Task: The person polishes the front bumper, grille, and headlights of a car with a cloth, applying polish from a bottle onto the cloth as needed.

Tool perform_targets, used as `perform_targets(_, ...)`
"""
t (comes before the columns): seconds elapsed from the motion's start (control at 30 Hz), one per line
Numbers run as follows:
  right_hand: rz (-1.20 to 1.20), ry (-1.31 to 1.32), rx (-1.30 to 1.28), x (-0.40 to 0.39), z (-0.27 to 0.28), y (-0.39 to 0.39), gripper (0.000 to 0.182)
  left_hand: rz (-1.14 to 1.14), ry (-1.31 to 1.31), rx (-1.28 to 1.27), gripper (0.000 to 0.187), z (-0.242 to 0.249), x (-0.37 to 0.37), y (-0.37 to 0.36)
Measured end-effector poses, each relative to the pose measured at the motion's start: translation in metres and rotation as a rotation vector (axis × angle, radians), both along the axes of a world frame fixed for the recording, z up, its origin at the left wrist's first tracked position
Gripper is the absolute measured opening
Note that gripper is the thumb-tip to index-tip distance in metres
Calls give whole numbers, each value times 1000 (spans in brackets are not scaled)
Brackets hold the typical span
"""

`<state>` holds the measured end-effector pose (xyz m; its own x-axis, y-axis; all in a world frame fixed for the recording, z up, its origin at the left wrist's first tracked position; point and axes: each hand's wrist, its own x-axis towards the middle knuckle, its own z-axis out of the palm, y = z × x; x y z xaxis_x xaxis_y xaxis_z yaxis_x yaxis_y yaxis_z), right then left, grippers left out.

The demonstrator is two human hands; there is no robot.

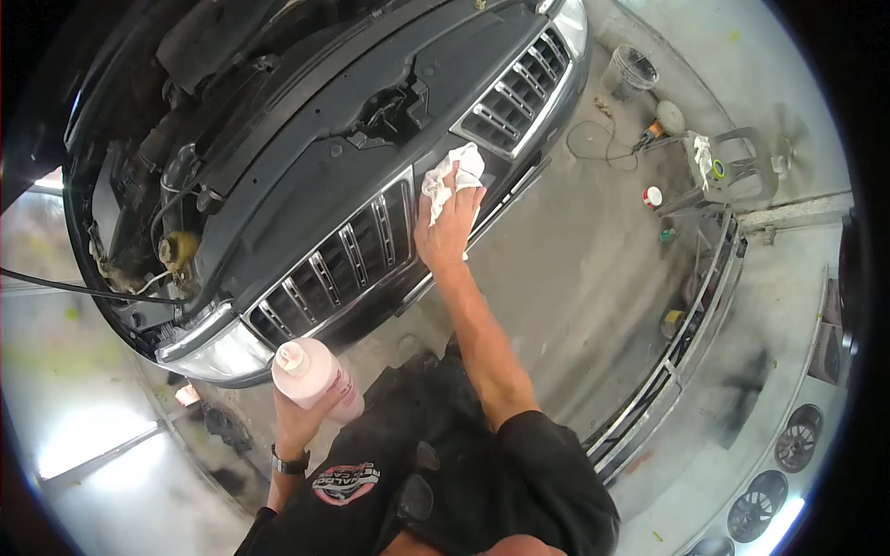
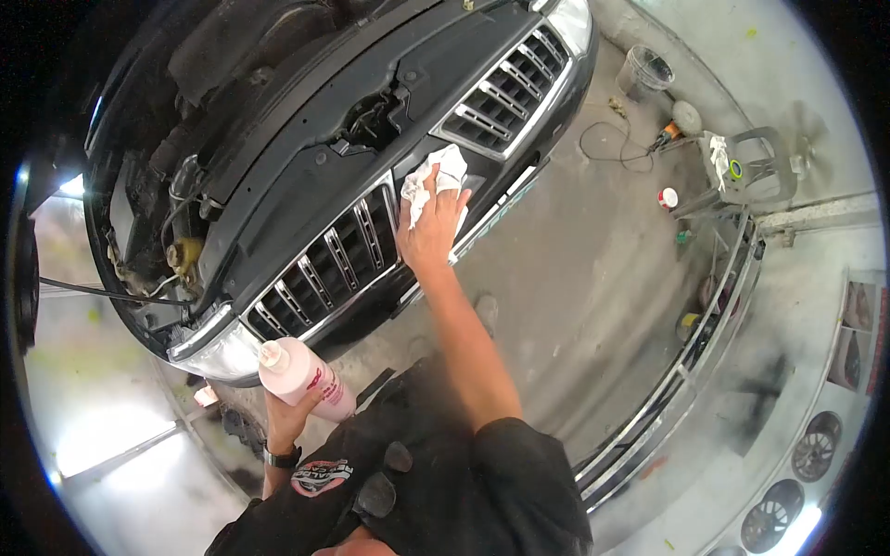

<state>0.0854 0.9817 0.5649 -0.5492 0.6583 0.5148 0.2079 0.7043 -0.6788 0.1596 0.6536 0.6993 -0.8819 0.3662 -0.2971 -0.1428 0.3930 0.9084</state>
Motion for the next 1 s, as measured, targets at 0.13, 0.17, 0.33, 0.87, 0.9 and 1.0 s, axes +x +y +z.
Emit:
perform_targets(0.13,60,-104,43,29,-24,-12,67,12,38,13,69,1,-1,4)
perform_targets(0.17,50,-33,43,25,-24,-11,68,13,40,11,69,3,0,3)
perform_targets(0.33,66,-18,31,0,1,14,71,35,21,34,69,6,8,2)
perform_targets(0.87,10,275,-755,49,-62,-55,52,-33,63,-64,66,9,16,-4)
perform_targets(0.9,-73,204,-459,34,-51,-55,59,-41,44,-83,66,13,18,-1)
perform_targets(1.0,-77,261,-348,33,-57,-71,65,-58,73,-92,67,23,13,8)
